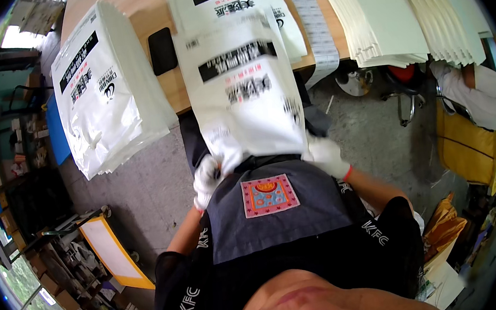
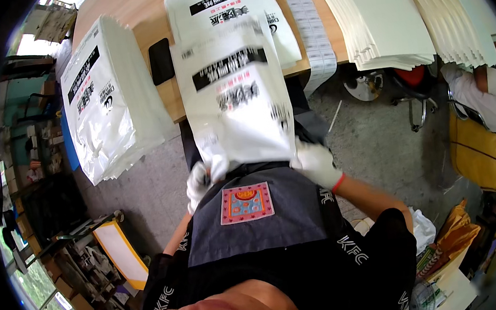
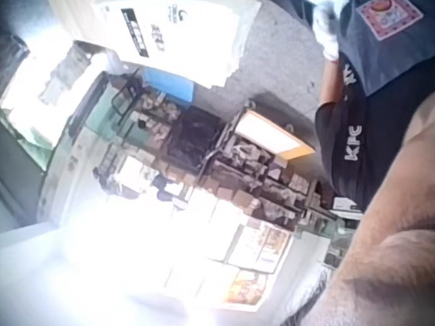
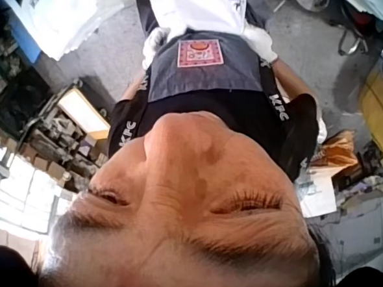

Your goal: The person repeatedly picks up stacks of white paper, places them into white plastic bags, and seals the bags. The person then stacks the sealed bags on the table.

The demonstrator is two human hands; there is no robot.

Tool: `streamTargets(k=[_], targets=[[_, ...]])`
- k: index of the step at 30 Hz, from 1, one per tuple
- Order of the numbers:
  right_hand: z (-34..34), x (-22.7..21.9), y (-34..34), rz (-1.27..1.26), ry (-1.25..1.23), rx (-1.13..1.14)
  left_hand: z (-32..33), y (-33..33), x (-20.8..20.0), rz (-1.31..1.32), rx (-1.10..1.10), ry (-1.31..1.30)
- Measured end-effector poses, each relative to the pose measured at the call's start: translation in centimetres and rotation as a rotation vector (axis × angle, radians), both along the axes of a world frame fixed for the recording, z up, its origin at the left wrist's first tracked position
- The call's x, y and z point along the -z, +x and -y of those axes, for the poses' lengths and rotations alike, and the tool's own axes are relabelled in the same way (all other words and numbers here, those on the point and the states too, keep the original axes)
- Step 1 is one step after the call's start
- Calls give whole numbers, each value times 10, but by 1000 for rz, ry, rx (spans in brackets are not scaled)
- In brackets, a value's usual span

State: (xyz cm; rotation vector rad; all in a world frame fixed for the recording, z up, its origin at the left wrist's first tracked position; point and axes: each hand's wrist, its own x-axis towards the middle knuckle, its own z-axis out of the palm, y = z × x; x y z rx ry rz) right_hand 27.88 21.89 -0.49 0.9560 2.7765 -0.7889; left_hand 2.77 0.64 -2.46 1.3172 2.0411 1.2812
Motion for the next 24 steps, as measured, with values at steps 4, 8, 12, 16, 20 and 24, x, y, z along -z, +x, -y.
streamTargets(k=[4, 8, 12, 16, 20, 24], targets=[[-73, 7, -67, -58, 409, 182, -46, -54, 2, -102, -267, -104], [-42, 27, -38, 105, 94, 53, -14, -47, 27, -304, -48, -230], [-107, 62, -17, -536, -653, 702, -19, -50, 20, -115, 23, -115], [-178, 151, -9, -186, -103, 768, -84, -43, 9, -279, 89, -67], [-193, 169, -42, -47, -342, 814, -156, -13, 6, 195, 218, -223], [-190, 185, -13, -258, -402, 711, -216, 10, 27, 260, 415, -366]])
